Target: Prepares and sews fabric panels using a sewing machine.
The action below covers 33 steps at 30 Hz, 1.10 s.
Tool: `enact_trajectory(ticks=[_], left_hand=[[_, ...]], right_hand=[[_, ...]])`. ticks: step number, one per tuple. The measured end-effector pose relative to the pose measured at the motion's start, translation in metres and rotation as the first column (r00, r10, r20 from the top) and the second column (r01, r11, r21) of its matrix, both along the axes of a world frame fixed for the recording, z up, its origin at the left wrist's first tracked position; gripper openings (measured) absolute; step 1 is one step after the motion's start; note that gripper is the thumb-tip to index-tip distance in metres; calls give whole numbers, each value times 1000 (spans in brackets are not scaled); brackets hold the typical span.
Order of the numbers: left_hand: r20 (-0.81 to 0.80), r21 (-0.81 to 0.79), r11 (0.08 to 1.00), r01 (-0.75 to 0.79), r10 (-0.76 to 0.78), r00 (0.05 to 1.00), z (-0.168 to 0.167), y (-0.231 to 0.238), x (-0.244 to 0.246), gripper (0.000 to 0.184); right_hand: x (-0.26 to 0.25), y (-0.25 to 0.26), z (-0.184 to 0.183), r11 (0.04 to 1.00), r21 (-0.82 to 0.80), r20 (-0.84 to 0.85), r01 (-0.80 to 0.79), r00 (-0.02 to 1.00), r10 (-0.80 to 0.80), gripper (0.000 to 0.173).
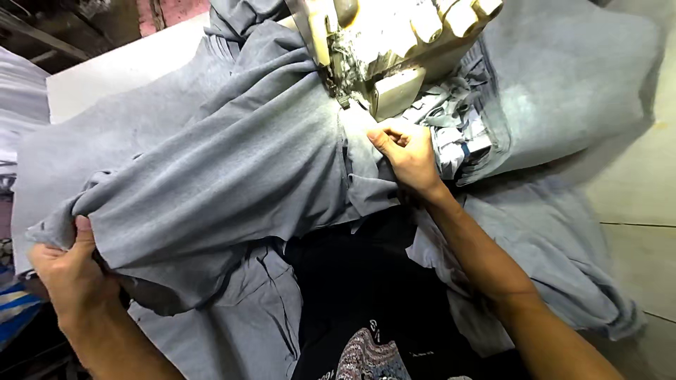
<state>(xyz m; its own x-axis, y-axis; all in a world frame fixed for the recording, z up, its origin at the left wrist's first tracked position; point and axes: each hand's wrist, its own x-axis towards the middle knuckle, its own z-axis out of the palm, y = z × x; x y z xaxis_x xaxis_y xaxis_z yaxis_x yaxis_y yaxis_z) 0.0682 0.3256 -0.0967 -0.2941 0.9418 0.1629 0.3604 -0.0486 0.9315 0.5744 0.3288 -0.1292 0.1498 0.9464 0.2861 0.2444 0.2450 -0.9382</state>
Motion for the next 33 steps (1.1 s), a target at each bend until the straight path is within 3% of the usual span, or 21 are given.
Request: enact_trajectory(ticks=[7, 10, 11, 14, 17, 18, 19, 20, 21, 22, 23, 24, 25, 27, 29, 32, 33], left_hand=[[-70, 13, 999, 33, -32, 997, 0, 24, -16, 44], [-251, -30, 1000, -5, -3, 968, 3, 39, -21, 51], [-377, -63, 996, -57, 30, 926, 5, 42, -22, 55], [-750, -114, 959, -258, 87, 656, 22, 36, -1, 74], [-845, 72, 932, -357, 247, 474, 41, -14, 54, 63], [-832, 120, 936, -330, 277, 482, 45, -30, 78, 57], [-778, 88, 975, -205, 196, 597, 46, -46, 108, 49], [-665, -27, 999, -18, -5, 747, 40, -63, 142, 40], [-457, -209, 957, 202, -279, 845, 22, -76, 171, 35], [-135, -386, 799, 461, -544, 828, -7, -84, 195, 41], [215, -453, 558, 696, -689, 692, -44, -89, 216, 55], [509, -393, 352, 850, -687, 520, -85, -91, 237, 72], [715, -281, 256, 925, -587, 380, -121, -93, 257, 86], [908, -113, 310, 944, -353, 225, -160, -93, 288, 94], [961, -39, 454, 890, -227, 158, -164, -90, 305, 80], [957, -159, 727, 667, -54, 286, -136, -88, 305, 31], [937, -199, 806, 557, -10, 349, -124, -89, 299, 26]], right_hand=[[11, 12, 2, 998, 31, 27, -56, 998, 55, 18], [23, 15, 4, 992, 43, 51, -116, 992, 114, 17], [29, 15, 5, 989, 31, 63, -143, 988, 140, 16], [48, 13, 12, 976, -48, 112, -211, 970, 215, 14], [64, 9, 16, 961, -117, 118, -251, 957, 265, 16], [68, 6, 17, 953, -128, 81, -273, 955, 285, 16], [73, 4, 18, 945, -135, 31, -298, 952, 304, 15], [77, 2, 19, 934, -137, -40, -330, 944, 328, 14], [82, 1, 19, 927, -134, -122, -351, 934, 336, 13], [86, 0, 20, 922, -128, -195, -367, 920, 339, 15], [89, -1, 21, 920, -123, -250, -372, 909, 334, 17], [90, -1, 22, 922, -114, -307, -370, 896, 321, 19], [90, -2, 21, 925, -104, -355, -365, 883, 308, 20], [91, -3, 22, 931, -91, -390, -354, 873, 293, 18], [92, -8, 24, 944, -94, -356, -316, 896, 265, 16], [97, -9, 27, 965, -84, -264, -249, 939, 220, 14], [98, -8, 27, 970, -82, -234, -229, 950, 205, 14]])
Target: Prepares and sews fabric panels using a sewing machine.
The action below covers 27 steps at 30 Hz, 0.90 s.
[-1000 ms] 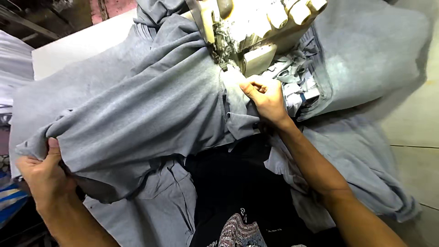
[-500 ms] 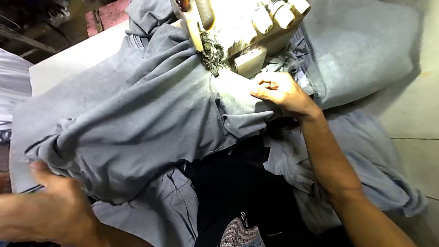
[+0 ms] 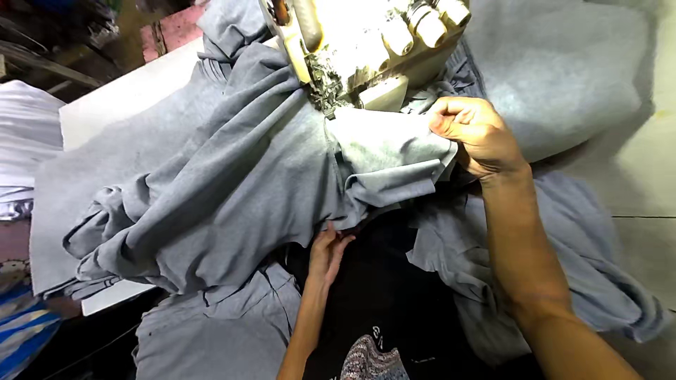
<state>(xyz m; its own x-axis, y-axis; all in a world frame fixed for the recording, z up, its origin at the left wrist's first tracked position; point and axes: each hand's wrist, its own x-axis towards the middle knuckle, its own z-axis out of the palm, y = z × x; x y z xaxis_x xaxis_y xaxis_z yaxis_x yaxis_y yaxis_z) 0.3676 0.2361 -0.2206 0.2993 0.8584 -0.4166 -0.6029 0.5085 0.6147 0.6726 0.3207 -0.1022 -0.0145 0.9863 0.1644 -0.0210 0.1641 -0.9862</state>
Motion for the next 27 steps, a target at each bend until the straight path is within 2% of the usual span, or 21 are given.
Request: enact_trajectory(ticks=[1, 3, 4, 5, 7, 9, 11, 12, 13, 15, 16, 18, 19, 20, 21, 22, 24, 25, 26, 27], left_hand=[[-44, 55, 992, -117, 119, 992, 9, -3, -10, 26], [-142, 268, 923, -275, 320, 937, 28, -7, -47, 13], [-204, 376, 870, -320, 414, 887, 40, -6, -73, 9], [-271, 475, 814, -334, 497, 825, 54, -1, -101, 15], [-432, 625, 741, -247, 591, 682, 84, 13, -149, 28], [-575, 669, 738, -91, 591, 566, 111, 38, -176, 29], [-683, 664, 746, 49, 579, 446, 124, 74, -195, 19], [-737, 643, 757, 114, 572, 359, 127, 94, -200, 14], [-785, 609, 774, 172, 558, 267, 130, 113, -201, 16], [-870, 486, 826, 284, 488, 68, 139, 142, -195, 34], [-892, 397, 850, 346, 446, -70, 145, 152, -190, 44], [-842, 252, 882, 397, 402, -360, 157, 161, -177, 57], [-788, 229, 891, 393, 406, -462, 165, 157, -166, 59], [-730, 248, 886, 391, 437, -526, 174, 145, -151, 57], [-680, 299, 858, 418, 499, -538, 181, 130, -134, 53], [-643, 363, 793, 489, 593, -485, 183, 113, -117, 48], [-630, 492, 549, 676, 760, -159, 172, 80, -79, 40], [-637, 524, 432, 734, 771, 2, 157, 65, -58, 37], [-661, 534, 353, 768, 741, 119, 142, 54, -37, 36], [-680, 538, 303, 787, 708, 192, 127, 45, -19, 35]], right_hand=[[1, 1, 0, 1000, 10, 36, 18, 999, -19, 14], [5, 2, -2, 999, 28, 106, 46, 993, -49, 12], [6, 1, -4, 998, 25, 134, 51, 990, -54, 11], [5, -2, -5, 998, 12, 157, 55, 986, -56, 10], [-5, -15, -5, 998, -37, 194, 51, 980, -43, 11], [-24, -30, -11, 995, -76, 186, 66, 981, -51, 14], [-42, -44, -23, 993, -89, 174, 76, 983, -60, 13], [-52, -51, -30, 992, -96, 147, 87, 986, -72, 13], [-64, -58, -36, 990, -97, 120, 100, 989, -88, 11], [-91, -70, -45, 987, -109, 32, 118, 993, -115, 9], [-103, -74, -47, 986, -116, -19, 123, 992, -126, 8], [-119, -78, -51, 982, -126, -77, 140, 986, -150, 7], [-123, -78, -52, 981, -123, -83, 148, 984, -158, 6], [-125, -78, -52, 981, -122, -73, 153, 984, -163, 6], [-124, -77, -51, 981, -120, -59, 154, 985, -161, 6], [-122, -77, -51, 982, -112, -46, 153, 986, -159, 6], [-117, -77, -52, 986, -90, -9, 138, 990, -139, 7], [-113, -77, -52, 989, -82, 2, 121, 993, -122, 8], [-110, -77, -51, 991, -76, 11, 108, 994, -107, 9], [-106, -77, -50, 993, -71, 16, 94, 996, -93, 10]])
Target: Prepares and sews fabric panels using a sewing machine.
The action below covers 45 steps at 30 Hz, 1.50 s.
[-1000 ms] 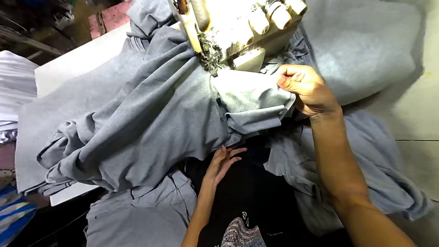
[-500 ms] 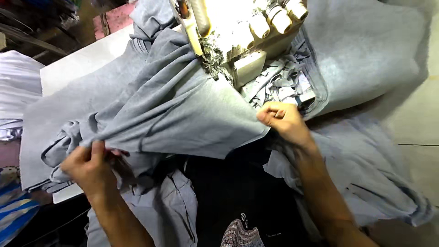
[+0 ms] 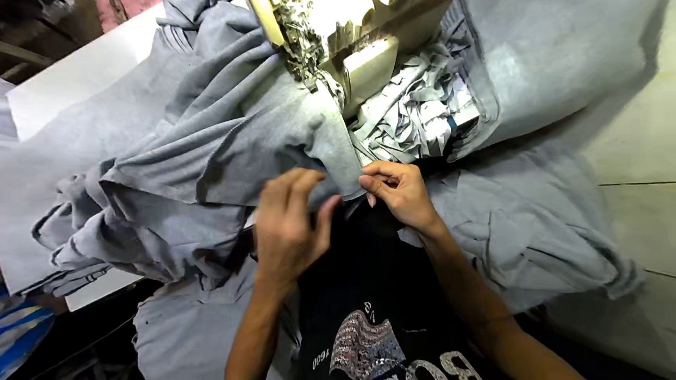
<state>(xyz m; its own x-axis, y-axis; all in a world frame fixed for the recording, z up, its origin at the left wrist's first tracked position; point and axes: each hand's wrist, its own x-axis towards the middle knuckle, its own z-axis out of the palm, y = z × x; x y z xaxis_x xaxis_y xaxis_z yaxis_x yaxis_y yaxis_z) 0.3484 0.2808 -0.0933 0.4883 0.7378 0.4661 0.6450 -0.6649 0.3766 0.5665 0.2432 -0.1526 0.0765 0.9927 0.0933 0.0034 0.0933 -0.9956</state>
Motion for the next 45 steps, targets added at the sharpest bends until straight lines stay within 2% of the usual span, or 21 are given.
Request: enact_trajectory(ticks=[4, 14, 20, 23, 31, 36, 39, 43, 45], left_hand=[[16, 13, 996, 89, -90, 996, -27, -8, 33, 32], [-44, 148, 975, 167, -162, 986, -24, -5, 39, 25], [-30, 208, 958, 197, -195, 980, -26, -10, 42, 23], [-85, 232, 945, 230, -216, 973, -32, -13, 43, 25], [-143, 296, 908, 298, -266, 953, -41, -16, 48, 15], [-151, 331, 909, 254, -215, 965, -59, -14, 54, 17], [-97, 391, 910, 137, -107, 990, -77, -10, 55, 15], [16, 377, 926, -30, 26, 1000, -83, 8, 51, 33], [-7, 345, 932, -109, 118, 993, -74, 20, 41, 46]], right_hand=[[10, -2, 5, 997, 35, -14, -68, 998, 69, 14], [21, -5, 12, 983, 29, -53, -184, 981, 185, 25], [26, -6, 11, 981, 9, -120, -193, 974, 193, 27], [27, -6, 11, 979, 9, -165, -206, 965, 205, 28], [28, -7, 11, 984, 5, -189, -179, 966, 177, 30], [13, -9, 21, 997, -70, 78, 45, 996, -39, 14], [9, -6, 16, 987, -30, 202, 157, 968, -148, 11], [5, -11, 10, 972, 37, 196, 233, 952, -236, 10], [0, -13, 5, 961, 57, 155, 269, 949, -275, 11]])
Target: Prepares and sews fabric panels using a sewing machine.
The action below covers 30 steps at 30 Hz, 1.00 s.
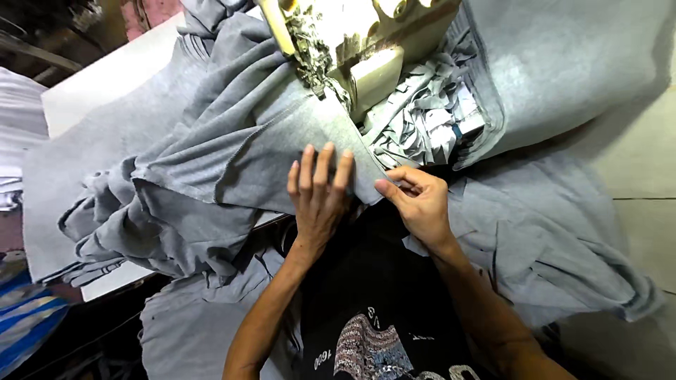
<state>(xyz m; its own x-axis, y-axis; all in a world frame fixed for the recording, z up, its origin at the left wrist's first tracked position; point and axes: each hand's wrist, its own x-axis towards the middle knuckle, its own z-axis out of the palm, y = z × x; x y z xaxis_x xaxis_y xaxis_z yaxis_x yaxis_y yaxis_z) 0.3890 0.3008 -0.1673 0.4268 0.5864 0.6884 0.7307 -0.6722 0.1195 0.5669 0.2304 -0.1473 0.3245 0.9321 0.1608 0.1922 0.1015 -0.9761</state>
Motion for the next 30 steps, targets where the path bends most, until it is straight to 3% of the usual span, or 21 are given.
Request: enact_trajectory(ticks=[2, 5, 8, 12, 15, 19, 26, 30], left_hand=[[6, -152, 988, 3, -2, 1000, 19, -2, -13, 54], [26, -326, 929, 174, -175, 984, 45, -36, -13, 75], [-21, -274, 934, 231, -246, 969, 30, -37, 11, 74], [49, -115, 992, 50, -45, 998, 20, 9, 23, 46], [-52, -115, 991, -75, 69, 996, 27, 21, -2, 56], [-146, -118, 988, -102, 85, 986, 25, 16, -39, 72], [-197, -172, 985, -14, -20, 980, 33, 31, -71, 90], [-173, -249, 968, 25, -70, 982, 44, 56, -77, 96]], right_hand=[[-5, 0, -5, 999, 34, -62, 12, 998, -9, 20], [-11, -1, -5, 996, 89, -170, 1, 985, 14, 38], [-13, -3, 2, 984, 172, -234, -36, 969, 77, 29], [-12, -3, 5, 978, 205, -193, -33, 978, 74, 13], [-12, -2, -4, 977, 214, -89, -15, 995, 35, 11], [-14, 0, -22, 962, 272, 41, 26, 998, -38, 12], [-18, 7, -24, 951, 305, -16, 42, 999, -39, 13], [-19, 36, -14, 951, 306, 14, 35, 999, -41, 14]])
